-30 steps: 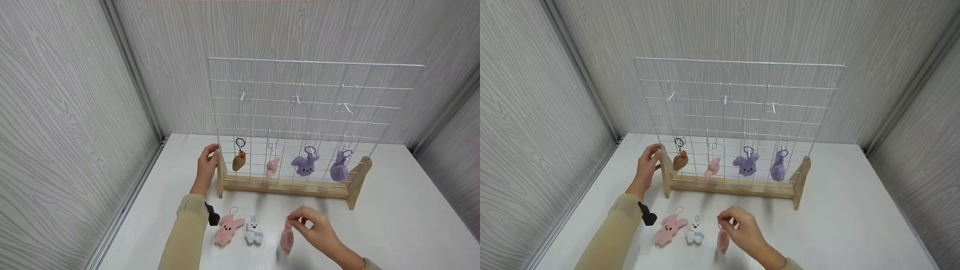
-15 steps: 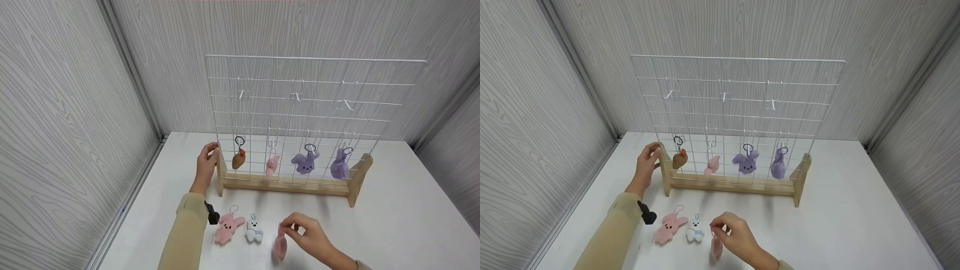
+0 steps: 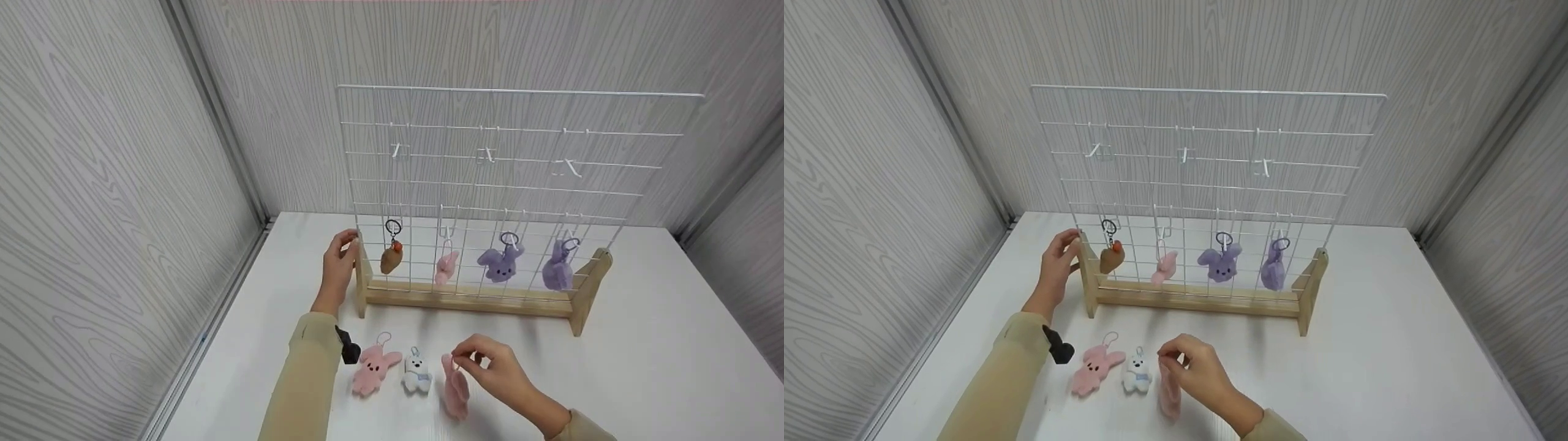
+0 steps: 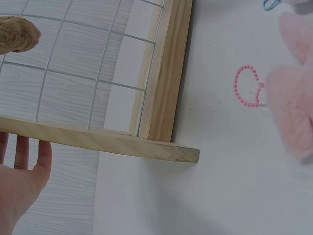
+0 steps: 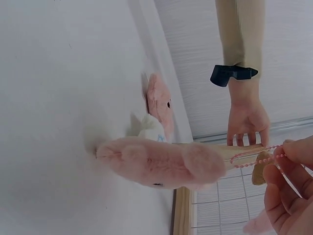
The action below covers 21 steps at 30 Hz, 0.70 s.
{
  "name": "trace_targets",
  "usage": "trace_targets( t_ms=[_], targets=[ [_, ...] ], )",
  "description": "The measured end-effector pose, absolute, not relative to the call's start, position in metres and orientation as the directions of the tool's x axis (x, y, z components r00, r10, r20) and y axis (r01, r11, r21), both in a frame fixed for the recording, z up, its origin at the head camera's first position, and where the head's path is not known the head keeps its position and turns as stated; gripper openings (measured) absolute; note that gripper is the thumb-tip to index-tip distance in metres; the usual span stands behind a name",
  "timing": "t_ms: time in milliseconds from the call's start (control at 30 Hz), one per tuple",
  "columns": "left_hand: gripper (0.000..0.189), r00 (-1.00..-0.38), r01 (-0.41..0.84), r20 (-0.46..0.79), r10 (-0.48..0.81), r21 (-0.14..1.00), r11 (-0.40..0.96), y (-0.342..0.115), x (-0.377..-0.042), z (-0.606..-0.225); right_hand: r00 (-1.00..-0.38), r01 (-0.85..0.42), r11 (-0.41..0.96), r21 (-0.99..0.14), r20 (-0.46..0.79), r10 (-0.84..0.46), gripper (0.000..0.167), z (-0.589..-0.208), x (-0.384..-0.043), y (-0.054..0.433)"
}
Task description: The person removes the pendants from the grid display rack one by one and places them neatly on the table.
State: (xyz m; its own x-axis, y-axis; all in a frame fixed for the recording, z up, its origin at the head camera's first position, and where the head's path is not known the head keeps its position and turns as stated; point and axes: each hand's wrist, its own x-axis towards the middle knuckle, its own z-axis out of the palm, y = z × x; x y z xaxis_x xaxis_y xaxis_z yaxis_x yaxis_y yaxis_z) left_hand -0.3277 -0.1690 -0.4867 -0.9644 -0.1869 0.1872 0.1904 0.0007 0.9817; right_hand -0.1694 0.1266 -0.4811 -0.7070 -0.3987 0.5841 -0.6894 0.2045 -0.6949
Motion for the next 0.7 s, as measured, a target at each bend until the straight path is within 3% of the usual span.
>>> trace_targets(
  t_ms=[700],
  targets=[
    [0.029, -0.967, 0.191, 0.186, -0.177, 0.982, -0.009, -0.17, -0.326, -0.485, -0.761, -0.63, 0.286, -0.722, 0.502, -0.41, 0.017, -0.49, -0.202, 0.115]
  ],
)
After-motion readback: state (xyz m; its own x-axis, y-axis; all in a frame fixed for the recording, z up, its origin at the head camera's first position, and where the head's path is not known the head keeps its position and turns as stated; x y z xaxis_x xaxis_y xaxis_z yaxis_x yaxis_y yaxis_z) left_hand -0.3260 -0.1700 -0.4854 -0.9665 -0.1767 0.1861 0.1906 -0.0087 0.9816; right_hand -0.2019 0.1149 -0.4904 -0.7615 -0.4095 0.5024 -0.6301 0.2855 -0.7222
